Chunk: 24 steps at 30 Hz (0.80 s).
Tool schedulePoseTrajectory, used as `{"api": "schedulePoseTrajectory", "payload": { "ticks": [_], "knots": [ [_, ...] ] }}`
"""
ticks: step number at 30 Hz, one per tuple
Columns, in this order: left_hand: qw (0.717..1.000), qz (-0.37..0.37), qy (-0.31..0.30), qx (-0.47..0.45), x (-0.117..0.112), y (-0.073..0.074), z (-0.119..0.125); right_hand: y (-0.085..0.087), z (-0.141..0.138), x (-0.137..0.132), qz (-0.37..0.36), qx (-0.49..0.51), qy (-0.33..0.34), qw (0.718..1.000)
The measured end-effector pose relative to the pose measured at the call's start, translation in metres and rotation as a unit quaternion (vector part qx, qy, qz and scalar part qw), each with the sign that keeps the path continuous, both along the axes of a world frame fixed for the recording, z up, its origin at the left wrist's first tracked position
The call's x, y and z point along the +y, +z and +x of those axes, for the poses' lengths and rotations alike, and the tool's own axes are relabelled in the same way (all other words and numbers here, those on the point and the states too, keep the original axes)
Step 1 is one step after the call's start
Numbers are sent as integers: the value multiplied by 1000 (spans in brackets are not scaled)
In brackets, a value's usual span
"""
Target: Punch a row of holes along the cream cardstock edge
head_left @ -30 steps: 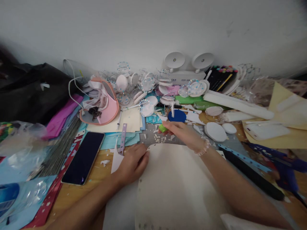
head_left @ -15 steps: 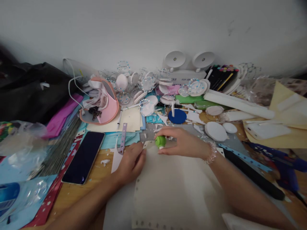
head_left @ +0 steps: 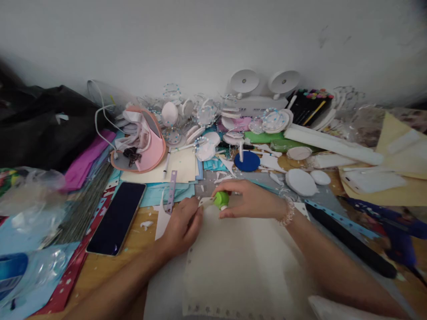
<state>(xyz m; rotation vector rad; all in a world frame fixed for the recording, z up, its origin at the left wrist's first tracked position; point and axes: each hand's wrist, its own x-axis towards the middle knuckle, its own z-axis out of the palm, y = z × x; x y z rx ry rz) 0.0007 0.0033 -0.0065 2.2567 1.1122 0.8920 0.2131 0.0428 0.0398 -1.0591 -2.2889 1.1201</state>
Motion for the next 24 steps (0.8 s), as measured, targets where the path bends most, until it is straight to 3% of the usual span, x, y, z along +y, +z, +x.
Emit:
{"api": "schedulePoseTrajectory", "payload": {
  "ticks": [5,16,24],
  "knots": [
    [1000,3,9,2,0,0,0,-2,1,2,9,12,17,1000],
    [1000,-7,4,-8,0,2,0,-13,-2,-1,160,-9,38,986],
    [989,-104,-67,-81,6,1,-4,-16,-11,-3,184,-13,67,981]
  ]
}}
